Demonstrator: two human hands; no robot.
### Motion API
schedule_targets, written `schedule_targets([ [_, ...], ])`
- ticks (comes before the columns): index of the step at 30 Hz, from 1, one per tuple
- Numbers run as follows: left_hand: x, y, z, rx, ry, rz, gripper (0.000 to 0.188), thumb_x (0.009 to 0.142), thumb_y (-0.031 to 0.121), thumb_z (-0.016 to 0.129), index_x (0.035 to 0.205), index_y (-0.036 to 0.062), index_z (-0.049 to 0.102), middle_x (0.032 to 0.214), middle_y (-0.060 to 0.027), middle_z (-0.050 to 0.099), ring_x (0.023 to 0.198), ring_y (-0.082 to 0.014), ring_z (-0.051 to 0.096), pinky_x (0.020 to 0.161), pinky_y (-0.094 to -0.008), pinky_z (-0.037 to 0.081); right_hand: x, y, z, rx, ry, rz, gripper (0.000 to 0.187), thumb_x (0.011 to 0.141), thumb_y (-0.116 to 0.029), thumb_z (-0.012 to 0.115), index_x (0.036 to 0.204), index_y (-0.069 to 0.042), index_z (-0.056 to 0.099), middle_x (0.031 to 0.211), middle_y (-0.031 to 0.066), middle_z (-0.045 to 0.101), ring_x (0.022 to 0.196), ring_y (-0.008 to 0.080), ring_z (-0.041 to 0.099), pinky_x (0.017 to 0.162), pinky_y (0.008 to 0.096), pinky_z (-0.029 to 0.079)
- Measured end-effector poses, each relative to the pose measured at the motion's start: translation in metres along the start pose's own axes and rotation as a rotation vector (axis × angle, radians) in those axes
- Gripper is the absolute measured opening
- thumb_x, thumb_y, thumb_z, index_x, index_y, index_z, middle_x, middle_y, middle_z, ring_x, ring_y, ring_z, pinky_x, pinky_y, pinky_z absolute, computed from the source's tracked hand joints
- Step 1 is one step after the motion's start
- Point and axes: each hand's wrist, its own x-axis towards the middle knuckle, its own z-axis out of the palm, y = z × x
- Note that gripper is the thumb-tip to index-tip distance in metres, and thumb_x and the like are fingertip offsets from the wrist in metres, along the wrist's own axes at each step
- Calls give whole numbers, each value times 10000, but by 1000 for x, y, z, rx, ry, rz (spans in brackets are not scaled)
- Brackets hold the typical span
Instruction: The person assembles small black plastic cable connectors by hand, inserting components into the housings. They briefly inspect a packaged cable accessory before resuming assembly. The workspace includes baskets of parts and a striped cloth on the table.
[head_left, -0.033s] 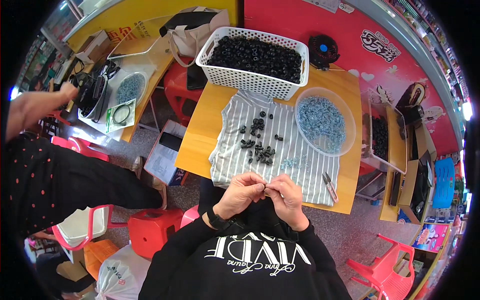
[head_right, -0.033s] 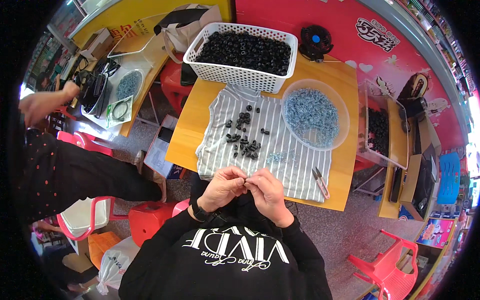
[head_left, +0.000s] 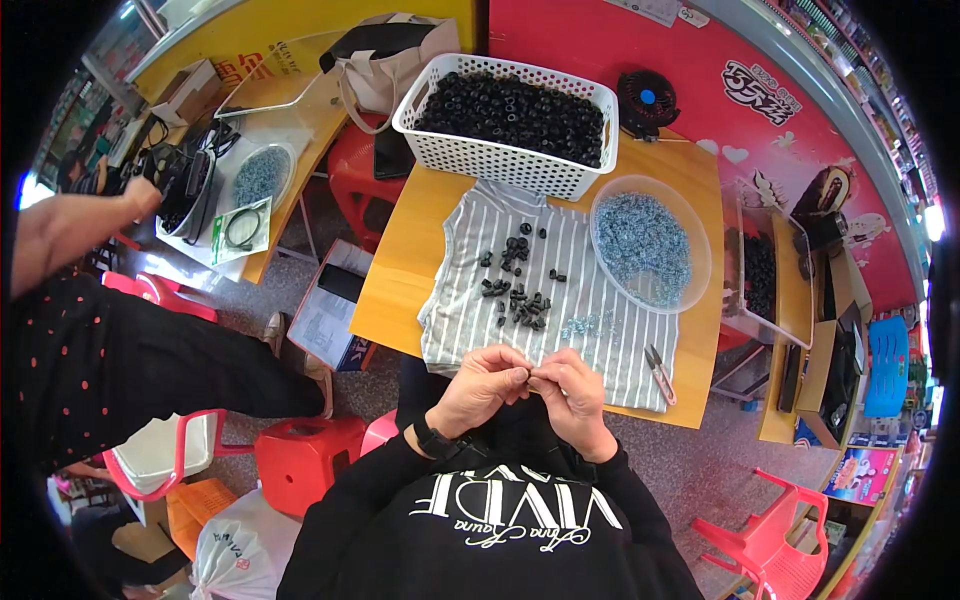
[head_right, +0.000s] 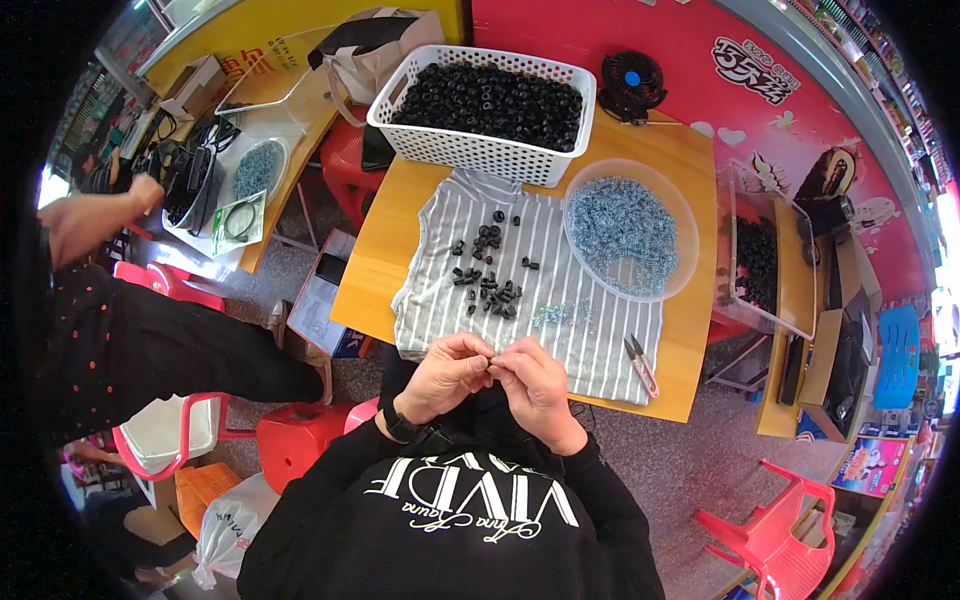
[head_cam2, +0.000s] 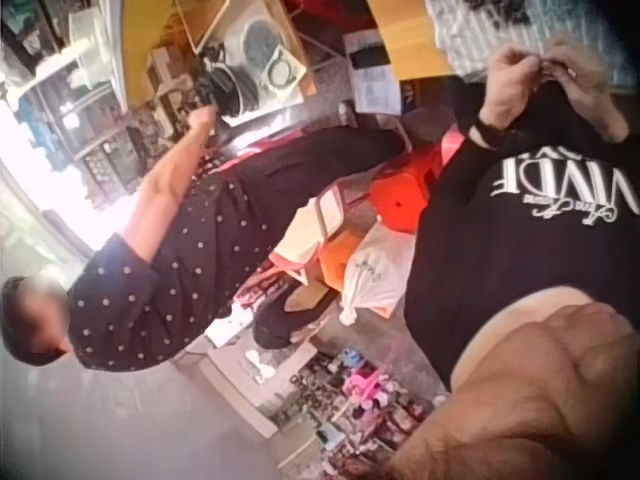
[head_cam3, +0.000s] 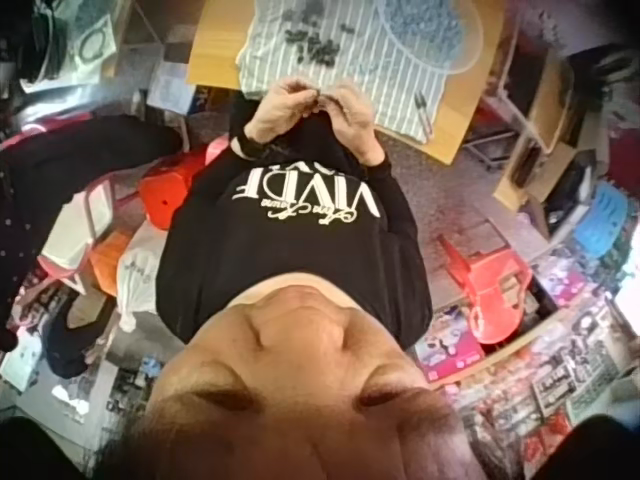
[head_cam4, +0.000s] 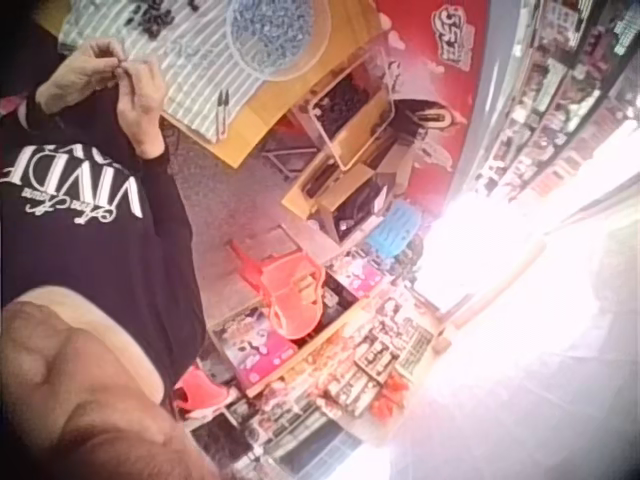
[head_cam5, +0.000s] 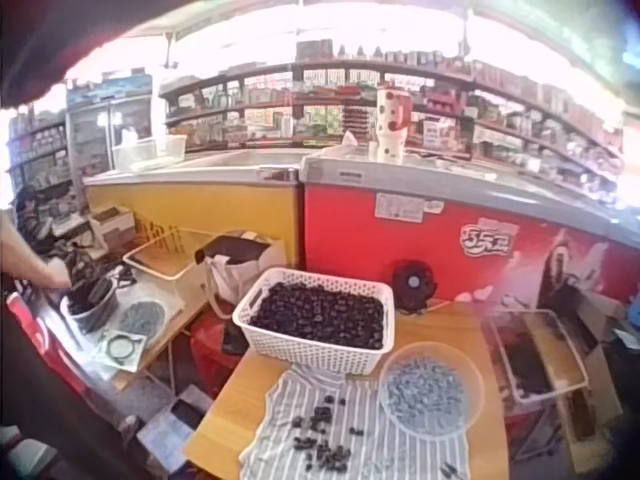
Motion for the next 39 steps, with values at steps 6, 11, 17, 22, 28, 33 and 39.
schedule_targets([
  [6, 0, 2, -3, -80, -67, -39, 97, 922, 76, 669, 1002, 24, 654, 923, -82, 689, 759, -147, 666, 579, -215, 510, 2, -4, 1, 25, -8, 23, 143, 790, 66, 704, 903, -4, 651, 805, 95, 580, 699, 205, 618, 587, 291, 488],
  [11, 6, 0, 5, -217, -70, 5, 100, 936, 92, 651, 1000, 14, 648, 919, -81, 675, 754, -143, 647, 608, -207, 510, -1, 1, 12, -318, 92, -250, 266, 727, 45, 736, 981, -18, 683, 849, 97, 598, 718, 217, 628, 588, 308, 503],
  [17, 2, 13, -1, -250, -165, -3, 142, 947, 45, 623, 1077, -5, 650, 963, -98, 675, 779, -149, 631, 695, -243, 528, 15, -9, 7, -466, 19, -372, 357, 702, 23, 724, 1054, -20, 683, 946, 129, 619, 791, 283, 636, 624, 362, 515],
  [22, -3, 26, -13, -179, -93, 50, 258, 909, 20, 653, 1164, -16, 637, 1050, -148, 675, 849, -190, 649, 760, -252, 530, 55, -13, 3, -386, -7, -270, 290, 723, 36, 697, 1007, -17, 669, 947, 139, 618, 807, 317, 630, 648, 391, 512],
  [28, 3, 29, -29, -184, -104, 63, 250, 900, 14, 660, 1148, -9, 637, 1063, -149, 664, 866, -195, 647, 751, -251, 533, 143, 44, 10, -723, -167, -168, 173, 764, -7, 641, 935, -26, 650, 945, 134, 593, 915, 348, 578, 745, 436, 489],
  [33, 3, 29, -26, -170, -90, 39, 221, 912, 17, 647, 1132, 6, 625, 1058, -131, 650, 836, -191, 646, 716, -252, 530, 155, 74, 18, -939, -362, -221, 175, 694, -43, 628, 861, -82, 658, 885, 54, 616, 935, 310, 562, 756, 419, 470],
  [39, -2, 28, -31, -162, -119, 95, 218, 913, 52, 656, 1115, -19, 614, 1037, -126, 643, 841, -195, 634, 712, -266, 523, 135, 58, 19, -888, -398, -329, 141, 719, -31, 591, 819, -109, 651, 817, 43, 576, 912, 277, 545, 752, 412, 436],
])
